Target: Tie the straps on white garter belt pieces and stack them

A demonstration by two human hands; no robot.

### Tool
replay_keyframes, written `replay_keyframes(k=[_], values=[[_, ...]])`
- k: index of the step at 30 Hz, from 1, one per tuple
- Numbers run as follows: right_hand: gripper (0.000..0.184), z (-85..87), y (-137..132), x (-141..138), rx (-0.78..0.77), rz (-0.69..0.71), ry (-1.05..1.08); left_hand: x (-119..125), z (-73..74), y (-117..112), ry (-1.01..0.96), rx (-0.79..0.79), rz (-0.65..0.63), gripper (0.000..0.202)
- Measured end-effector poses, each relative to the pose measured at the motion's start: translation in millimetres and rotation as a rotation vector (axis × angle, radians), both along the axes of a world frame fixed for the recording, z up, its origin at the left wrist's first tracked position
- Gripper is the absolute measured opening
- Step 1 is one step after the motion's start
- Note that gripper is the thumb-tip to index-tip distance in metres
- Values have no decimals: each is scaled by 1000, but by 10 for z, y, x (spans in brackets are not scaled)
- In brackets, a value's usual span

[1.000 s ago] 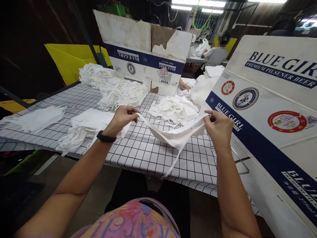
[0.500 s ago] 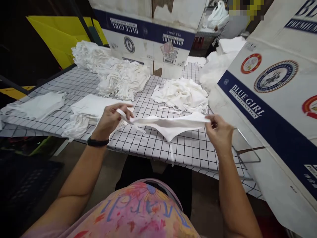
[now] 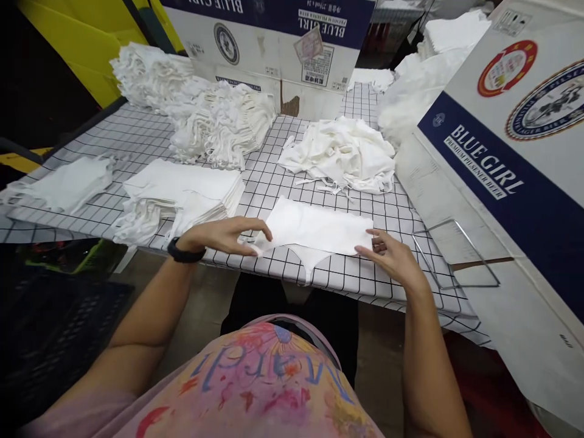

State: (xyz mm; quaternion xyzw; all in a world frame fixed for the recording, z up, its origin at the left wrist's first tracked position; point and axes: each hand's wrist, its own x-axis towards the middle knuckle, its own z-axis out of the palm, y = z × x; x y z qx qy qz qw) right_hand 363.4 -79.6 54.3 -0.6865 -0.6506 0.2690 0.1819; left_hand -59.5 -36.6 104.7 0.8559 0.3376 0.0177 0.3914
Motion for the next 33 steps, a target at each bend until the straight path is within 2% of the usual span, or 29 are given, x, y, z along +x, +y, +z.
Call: replay_keyframes(k=[2,4,6,8,12,20,22,24,26,28,31,33], values=[[61,-30,147,19,46,-127,-33,197,-99,177,-15,65,74,32],[49,-92,321,-4,111,-199,-67,459,-272,362,-10,202,204,28],[40,-157,486,-43,144,-175,-83,736,-437,529,-1,316,272,29],[36,-206,607,-66,146,-109,-94,967,-536,656,44,370,291,30],[30,-265,670,-10,146,-20,-107,1178,-538,786,169,328,287,17],[21,-280,563,96,207,81,54,1161,-523,861,161,173,293,11],[20,-236,535,57,226,86,161,1138,-521,869,154,170,294,7],[21,-186,515,14,181,59,330,1091,-494,870,120,175,290,3],[24,-141,512,-24,125,6,524,1021,-443,865,12,125,286,3],[25,-98,524,-57,116,-45,676,939,-381,857,-152,7,281,8],[23,-20,552,-120,137,-69,809,826,-288,844,-354,-141,283,15],[22,50,564,-178,143,-58,864,765,-228,831,-409,-188,282,19]])
